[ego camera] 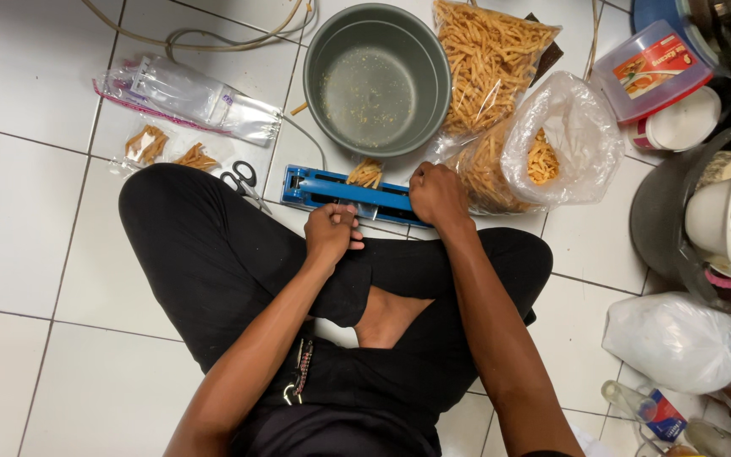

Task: The person fills small plastic bags with snacks from a large bag and a bowl by hand, then uses a heat sealer to seal each bag.

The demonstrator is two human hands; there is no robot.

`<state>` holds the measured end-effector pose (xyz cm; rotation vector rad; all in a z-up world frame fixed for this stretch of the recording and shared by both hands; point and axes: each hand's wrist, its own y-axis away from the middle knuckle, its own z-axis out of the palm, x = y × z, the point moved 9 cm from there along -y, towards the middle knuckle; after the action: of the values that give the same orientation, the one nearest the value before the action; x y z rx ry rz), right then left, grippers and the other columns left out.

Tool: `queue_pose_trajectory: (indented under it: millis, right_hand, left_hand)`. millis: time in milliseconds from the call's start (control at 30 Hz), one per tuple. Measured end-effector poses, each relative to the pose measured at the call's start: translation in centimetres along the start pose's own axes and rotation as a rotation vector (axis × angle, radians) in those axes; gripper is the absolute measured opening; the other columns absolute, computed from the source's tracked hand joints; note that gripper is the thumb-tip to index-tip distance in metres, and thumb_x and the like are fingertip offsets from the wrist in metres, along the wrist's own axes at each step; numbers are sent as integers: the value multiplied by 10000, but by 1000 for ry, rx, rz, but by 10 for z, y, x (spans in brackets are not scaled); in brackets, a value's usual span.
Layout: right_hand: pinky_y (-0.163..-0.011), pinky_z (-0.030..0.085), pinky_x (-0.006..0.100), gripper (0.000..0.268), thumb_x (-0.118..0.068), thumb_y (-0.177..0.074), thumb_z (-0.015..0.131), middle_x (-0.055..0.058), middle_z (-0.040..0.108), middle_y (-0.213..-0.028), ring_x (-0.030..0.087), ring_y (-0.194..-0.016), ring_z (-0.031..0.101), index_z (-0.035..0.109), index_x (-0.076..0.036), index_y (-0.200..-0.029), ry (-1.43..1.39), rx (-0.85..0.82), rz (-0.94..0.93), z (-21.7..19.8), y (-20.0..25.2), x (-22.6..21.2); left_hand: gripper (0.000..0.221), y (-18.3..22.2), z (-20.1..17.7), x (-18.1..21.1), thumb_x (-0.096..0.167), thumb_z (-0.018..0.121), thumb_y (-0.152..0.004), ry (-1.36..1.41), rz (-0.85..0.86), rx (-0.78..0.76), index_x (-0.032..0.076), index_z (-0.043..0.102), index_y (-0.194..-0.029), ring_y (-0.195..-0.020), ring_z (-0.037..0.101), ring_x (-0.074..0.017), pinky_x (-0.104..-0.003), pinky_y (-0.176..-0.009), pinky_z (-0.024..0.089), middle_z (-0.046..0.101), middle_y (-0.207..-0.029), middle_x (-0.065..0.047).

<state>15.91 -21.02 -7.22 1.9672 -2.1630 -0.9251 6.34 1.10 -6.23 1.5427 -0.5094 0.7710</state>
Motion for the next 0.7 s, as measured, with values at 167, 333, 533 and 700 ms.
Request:
queue_pose_trajectory:
  millis: [167,333,533,700]
  right_hand:
    - [-900,526,559,324,-347,-916,442,152,681,-985,415,-1024,677,703,-171,-992,-8,82,-9,0,-2,7]
    - [-831,546,548,225,-338,-911,549,143,700,-852,405,-893,694,730,-206,-925,-126,504,-40,-56,44,-9]
    - [-830,540,403,216,-217,-1043,556,98,713,-830,314,-866,696,726,-126,-944,-558,928,-212,-95,131,-17]
    - [-362,526,286,238,-208,-1014,419,225,653,-663,270,-413,624,580,-48,-942,-1470,779,194,3,137,39]
  left_hand:
    - [252,-2,0,-2,76,544,-986,6,11,-9,-140,635,-1081,-592,729,-241,-339,-517,686,687,-791,-162]
    - [255,-7,2,-4,84,540,-992,22,11,-11,-137,635,-1077,-598,729,-254,-353,-519,684,685,-795,-168]
    - [269,-3,1,-2,74,539,-991,35,32,-18,-165,618,-1085,-585,726,-256,-347,-512,684,679,-790,-170]
    - [269,-6,1,-8,98,542,-991,23,14,-5,-142,629,-1074,-570,722,-240,-337,-506,679,679,-772,-150]
